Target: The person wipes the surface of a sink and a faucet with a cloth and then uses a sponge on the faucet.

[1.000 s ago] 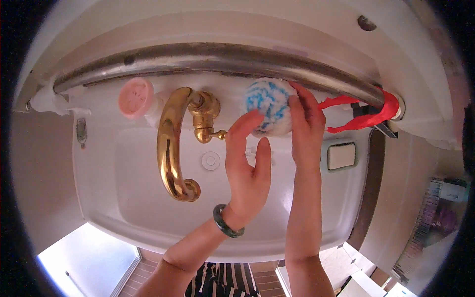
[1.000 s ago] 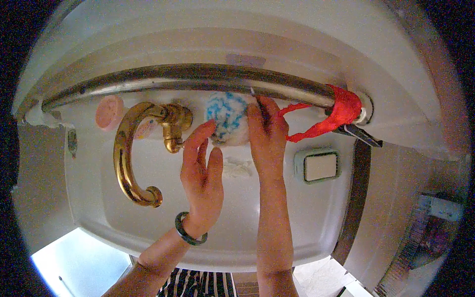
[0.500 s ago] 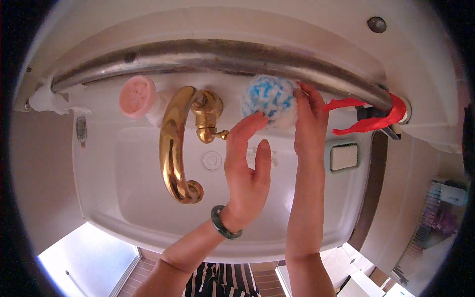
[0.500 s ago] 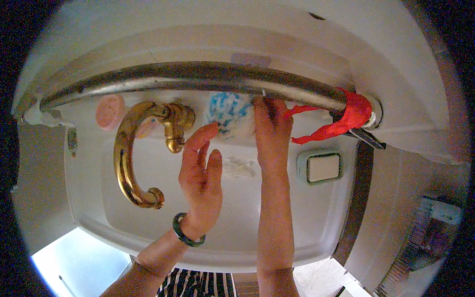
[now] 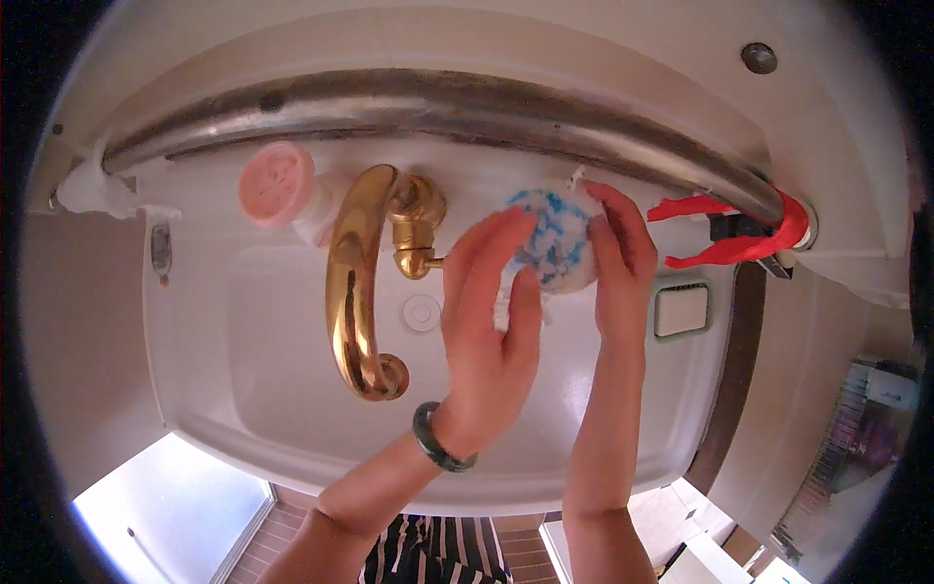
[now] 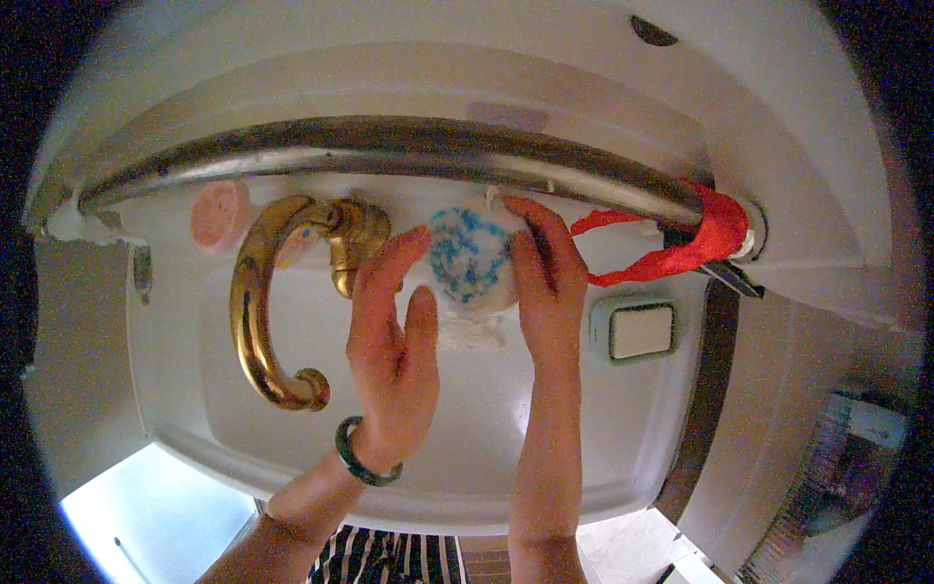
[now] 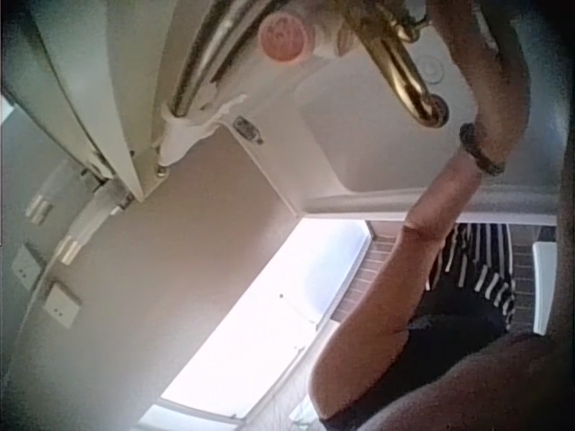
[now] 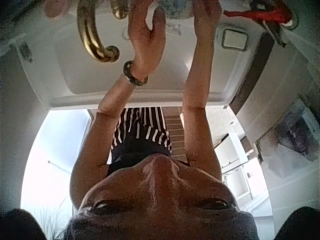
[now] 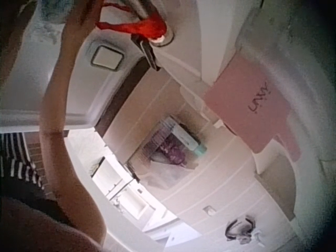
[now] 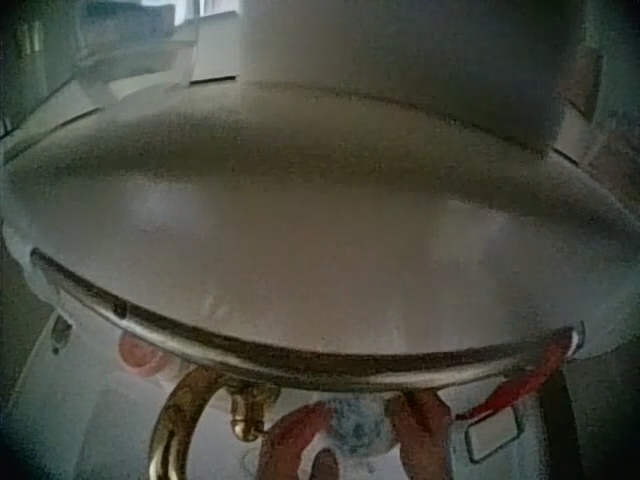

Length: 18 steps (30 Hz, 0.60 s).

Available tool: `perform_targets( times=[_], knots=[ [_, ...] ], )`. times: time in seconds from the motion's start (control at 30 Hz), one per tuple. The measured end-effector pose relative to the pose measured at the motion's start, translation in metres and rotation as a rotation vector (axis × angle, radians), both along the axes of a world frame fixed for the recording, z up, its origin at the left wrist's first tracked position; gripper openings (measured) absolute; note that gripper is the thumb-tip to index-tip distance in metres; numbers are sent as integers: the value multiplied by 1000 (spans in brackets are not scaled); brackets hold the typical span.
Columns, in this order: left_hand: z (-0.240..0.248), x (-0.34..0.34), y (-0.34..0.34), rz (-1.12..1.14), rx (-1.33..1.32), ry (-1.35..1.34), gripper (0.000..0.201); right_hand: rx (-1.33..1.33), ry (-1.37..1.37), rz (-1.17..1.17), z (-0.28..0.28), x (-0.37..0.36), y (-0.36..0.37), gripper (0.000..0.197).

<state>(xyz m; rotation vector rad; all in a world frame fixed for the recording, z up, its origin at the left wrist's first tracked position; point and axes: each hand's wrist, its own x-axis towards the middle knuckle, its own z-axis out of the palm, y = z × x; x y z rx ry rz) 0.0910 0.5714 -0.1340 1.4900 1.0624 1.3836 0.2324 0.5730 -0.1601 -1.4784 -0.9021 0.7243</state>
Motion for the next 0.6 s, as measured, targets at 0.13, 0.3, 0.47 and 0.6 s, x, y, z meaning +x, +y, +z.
perform_targets(
  times=[0.13, 0.3, 0.47, 0.6],
  knots=[
    [4, 18, 27, 37, 14, 209, 24, -42, -19, 44, 13, -6, -12, 29],
    [-5, 34, 41, -56, -115, 78, 13, 50, -166, 62, 13, -1, -4, 24],
    [-11, 37, 44, 24, -257, -6, 7, -6, -265, -55, 14, -3, 9, 17],
    [-11, 43, 46, 68, -229, 51, 5, -43, -358, -104, 23, -3, 10, 10]
  ],
)
